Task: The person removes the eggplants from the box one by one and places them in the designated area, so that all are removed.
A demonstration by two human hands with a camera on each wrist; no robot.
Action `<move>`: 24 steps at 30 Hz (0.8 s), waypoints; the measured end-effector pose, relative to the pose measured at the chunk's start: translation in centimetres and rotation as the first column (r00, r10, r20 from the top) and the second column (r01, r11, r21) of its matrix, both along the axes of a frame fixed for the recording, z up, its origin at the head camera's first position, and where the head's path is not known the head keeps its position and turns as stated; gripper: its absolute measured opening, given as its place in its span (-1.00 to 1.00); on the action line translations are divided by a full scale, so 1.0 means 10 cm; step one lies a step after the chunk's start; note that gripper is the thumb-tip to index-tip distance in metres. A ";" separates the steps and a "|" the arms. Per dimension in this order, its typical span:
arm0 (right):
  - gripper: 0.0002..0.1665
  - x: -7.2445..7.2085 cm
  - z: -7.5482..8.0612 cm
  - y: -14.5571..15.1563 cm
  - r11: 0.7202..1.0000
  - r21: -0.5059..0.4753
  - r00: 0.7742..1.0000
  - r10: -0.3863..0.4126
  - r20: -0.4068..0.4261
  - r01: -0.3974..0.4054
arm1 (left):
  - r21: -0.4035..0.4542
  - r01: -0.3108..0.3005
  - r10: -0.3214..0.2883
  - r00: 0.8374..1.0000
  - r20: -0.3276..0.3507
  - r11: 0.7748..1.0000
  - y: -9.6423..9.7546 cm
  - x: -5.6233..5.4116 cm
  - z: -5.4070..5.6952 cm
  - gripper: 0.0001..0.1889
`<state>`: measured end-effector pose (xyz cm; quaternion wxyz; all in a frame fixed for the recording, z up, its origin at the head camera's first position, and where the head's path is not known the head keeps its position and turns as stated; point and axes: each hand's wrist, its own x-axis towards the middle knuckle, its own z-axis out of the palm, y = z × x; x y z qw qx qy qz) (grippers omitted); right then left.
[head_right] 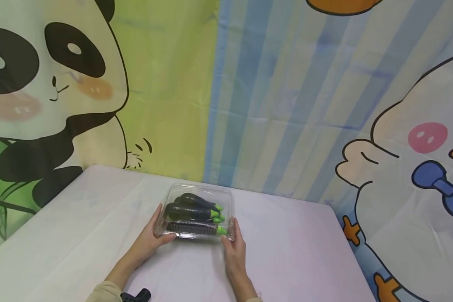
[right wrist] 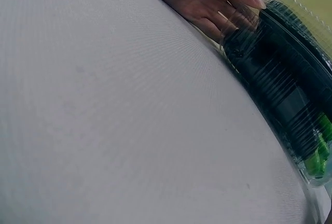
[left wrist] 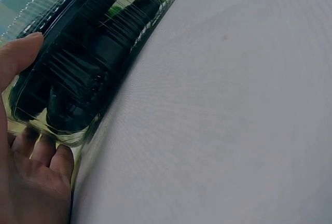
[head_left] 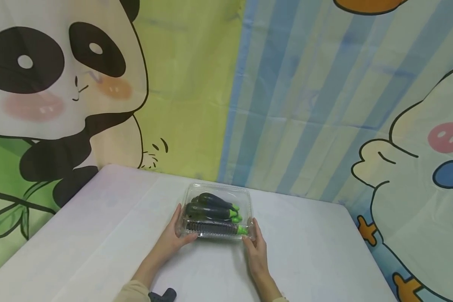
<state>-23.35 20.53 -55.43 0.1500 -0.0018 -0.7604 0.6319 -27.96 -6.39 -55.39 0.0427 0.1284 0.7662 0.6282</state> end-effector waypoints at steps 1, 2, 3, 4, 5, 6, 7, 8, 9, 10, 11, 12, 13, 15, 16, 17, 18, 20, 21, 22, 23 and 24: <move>-0.21 0.00 -0.01 0.00 1.000 0.009 1.000 -0.002 -0.002 0.002 | 0.003 -0.002 0.002 1.000 0.001 1.000 0.00 0.00 0.00 0.20; -0.22 0.01 -0.01 0.00 1.000 0.023 1.000 -0.009 -0.001 0.009 | 0.005 -0.004 0.004 1.000 -0.001 1.000 0.00 0.01 0.00 0.20; -0.22 0.01 -0.01 0.00 0.999 0.036 1.000 -0.014 -0.001 0.014 | 0.004 -0.006 0.006 1.000 -0.001 1.000 0.00 0.01 0.00 0.20; -0.22 0.01 -0.01 0.00 0.999 0.044 1.000 -0.017 0.001 0.017 | 0.003 -0.007 0.007 1.000 -0.001 1.000 0.00 0.02 0.01 0.19; -0.22 0.02 0.00 -0.01 0.999 0.049 1.000 -0.023 0.003 0.023 | -0.004 -0.010 0.010 1.000 -0.001 1.000 0.00 0.03 0.01 0.19; -0.22 0.02 -0.01 -0.01 0.998 0.056 1.000 -0.028 0.008 0.028 | -0.011 -0.014 0.014 1.000 0.001 1.000 0.00 0.04 0.01 0.20; -0.22 0.02 0.00 -0.01 0.998 0.061 0.999 -0.031 0.009 0.031 | -0.014 -0.017 0.017 1.000 0.004 1.000 0.00 0.04 0.02 0.20; -0.23 0.03 0.00 -0.02 0.997 0.066 0.999 -0.036 0.014 0.035 | -0.019 -0.018 0.019 1.000 0.004 1.000 0.00 0.05 0.02 0.20; -0.23 0.03 0.01 -0.02 0.997 0.066 0.999 -0.039 0.016 0.038 | -0.024 -0.021 0.021 1.000 0.007 0.999 0.00 0.06 0.03 0.20; -0.24 0.03 0.01 -0.02 0.997 0.068 0.999 -0.044 0.018 0.043 | -0.025 -0.023 0.023 1.000 0.008 0.999 0.00 0.06 0.03 0.20; -0.26 0.03 0.02 -0.02 0.996 0.076 0.998 -0.052 0.022 0.050 | -0.027 -0.025 0.026 1.000 0.011 0.999 0.00 0.07 0.03 0.20; -0.29 0.03 0.02 -0.02 0.995 0.081 0.998 -0.059 0.025 0.057 | -0.026 -0.027 0.028 1.000 0.015 0.999 0.01 0.07 0.03 0.20; -0.32 0.03 0.03 -0.02 0.995 0.078 0.998 -0.062 0.025 0.060 | -0.026 -0.030 0.031 0.999 0.015 0.999 0.01 0.07 0.03 0.20; -0.39 0.03 0.04 -0.01 0.994 0.080 0.997 -0.073 0.029 0.071 | -0.016 -0.027 0.027 0.999 0.022 1.000 0.02 0.06 0.03 0.19; -0.41 0.03 0.05 0.00 0.994 0.080 0.997 -0.078 0.027 0.076 | -0.006 -0.022 0.022 0.999 0.025 1.000 0.02 0.05 0.02 0.19; -0.43 0.02 0.05 0.00 0.994 0.079 0.996 -0.084 0.027 0.082 | -0.005 -0.022 0.022 0.999 0.027 1.000 0.03 0.05 0.02 0.19; -0.44 0.02 0.06 0.01 0.993 0.076 0.996 -0.087 0.027 0.085 | -0.002 -0.020 0.020 0.999 0.028 1.000 0.03 0.05 0.03 0.19; -0.45 0.02 0.06 0.01 0.994 0.070 0.996 -0.091 0.025 0.089 | 0.004 -0.017 0.017 0.999 0.031 1.000 0.03 0.04 0.03 0.19; -0.46 0.02 0.06 0.00 0.994 0.065 0.995 -0.093 0.023 0.091 | 0.004 -0.018 0.017 0.999 0.030 1.000 0.03 0.04 0.04 0.19; -0.45 0.02 0.05 0.00 0.994 0.059 0.996 -0.090 0.024 0.088 | -0.005 -0.022 0.022 0.999 0.030 1.000 0.03 0.04 0.04 0.19; -0.45 0.01 0.05 -0.01 0.995 0.055 0.996 -0.087 0.025 0.085 | -0.012 -0.027 0.027 0.999 0.030 1.000 0.02 0.04 0.04 0.19; -0.45 0.01 0.04 -0.02 0.995 0.052 0.996 -0.084 0.026 0.083 | -0.016 -0.028 0.029 0.999 0.031 0.999 0.01 0.05 0.04 0.19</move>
